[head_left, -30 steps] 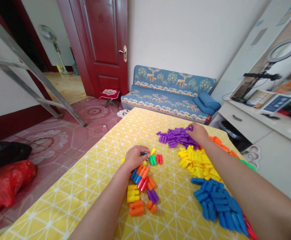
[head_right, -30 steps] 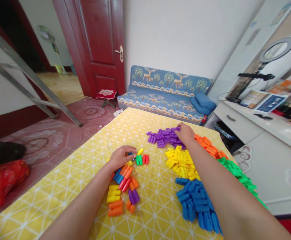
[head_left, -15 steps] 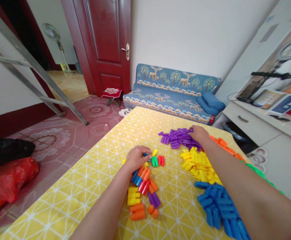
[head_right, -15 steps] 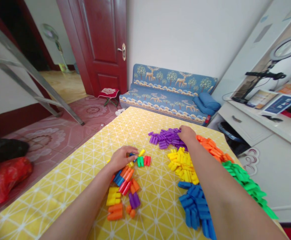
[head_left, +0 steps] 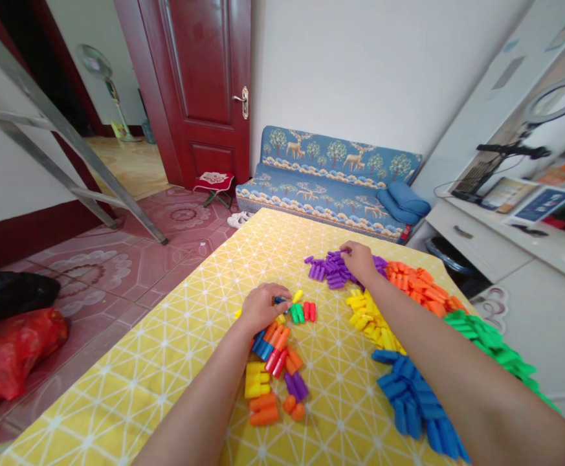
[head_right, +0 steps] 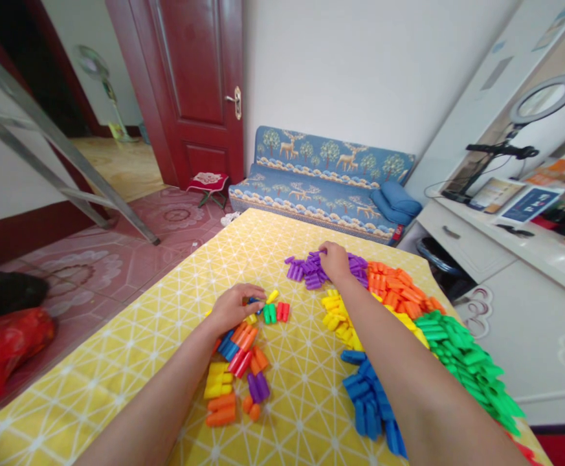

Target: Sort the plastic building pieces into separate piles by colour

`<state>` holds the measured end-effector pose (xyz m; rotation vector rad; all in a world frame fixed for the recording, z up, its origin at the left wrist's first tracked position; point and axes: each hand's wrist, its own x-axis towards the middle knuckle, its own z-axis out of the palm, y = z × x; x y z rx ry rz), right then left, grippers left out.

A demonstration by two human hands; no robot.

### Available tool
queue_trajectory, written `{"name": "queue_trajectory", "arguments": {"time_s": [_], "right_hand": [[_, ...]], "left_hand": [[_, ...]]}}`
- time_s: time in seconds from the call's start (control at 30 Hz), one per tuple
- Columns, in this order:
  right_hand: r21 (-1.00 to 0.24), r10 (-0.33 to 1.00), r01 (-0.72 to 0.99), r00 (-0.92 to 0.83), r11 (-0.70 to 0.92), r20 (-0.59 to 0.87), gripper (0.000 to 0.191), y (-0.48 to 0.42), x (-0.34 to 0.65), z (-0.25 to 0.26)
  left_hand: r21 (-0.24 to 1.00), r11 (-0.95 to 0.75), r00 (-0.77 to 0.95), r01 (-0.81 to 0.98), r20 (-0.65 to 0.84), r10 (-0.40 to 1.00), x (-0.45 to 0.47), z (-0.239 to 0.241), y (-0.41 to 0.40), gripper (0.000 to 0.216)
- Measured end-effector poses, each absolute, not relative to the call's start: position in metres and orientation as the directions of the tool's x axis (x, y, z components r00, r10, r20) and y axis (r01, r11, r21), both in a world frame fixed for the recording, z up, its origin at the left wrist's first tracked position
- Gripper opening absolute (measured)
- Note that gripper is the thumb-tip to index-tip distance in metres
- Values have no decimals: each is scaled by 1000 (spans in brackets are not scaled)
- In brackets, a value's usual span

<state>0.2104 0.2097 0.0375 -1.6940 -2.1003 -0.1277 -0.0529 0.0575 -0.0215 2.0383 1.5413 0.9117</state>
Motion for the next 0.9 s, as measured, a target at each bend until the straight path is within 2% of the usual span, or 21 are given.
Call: {"name": "queue_trajectory", "arguments": {"time_s": [0.3,0.43,0.63,0.73,0.83,0.9], "right_hand": [[-183,909,945,-189,272,371,18,195,179,23],[-213,907,935,-190,284,376,19,192,174,23],[-334,876,878,-172,344,451,23,158,156,23],[-464,854,764,-215,449,473,20,122,144,13],[-580,864,661,-233,477,445,20,80,138,-3],[-593,876,654,-264,470,402,29,54,136,-12]], "left_hand": [[673,-305,178,673,253,951,-53,-20,57,21],[674,-313,182,669,260,948,-53,-21,58,21],[673,-314,182,670,262,948,-54,-22,57,21],[668,-313,187,675,256,948,-53,-21,57,21],[663,-302,176,685,252,952,-53,-21,57,21],[663,-297,170,687,252,953,-53,-22,57,21]]}}
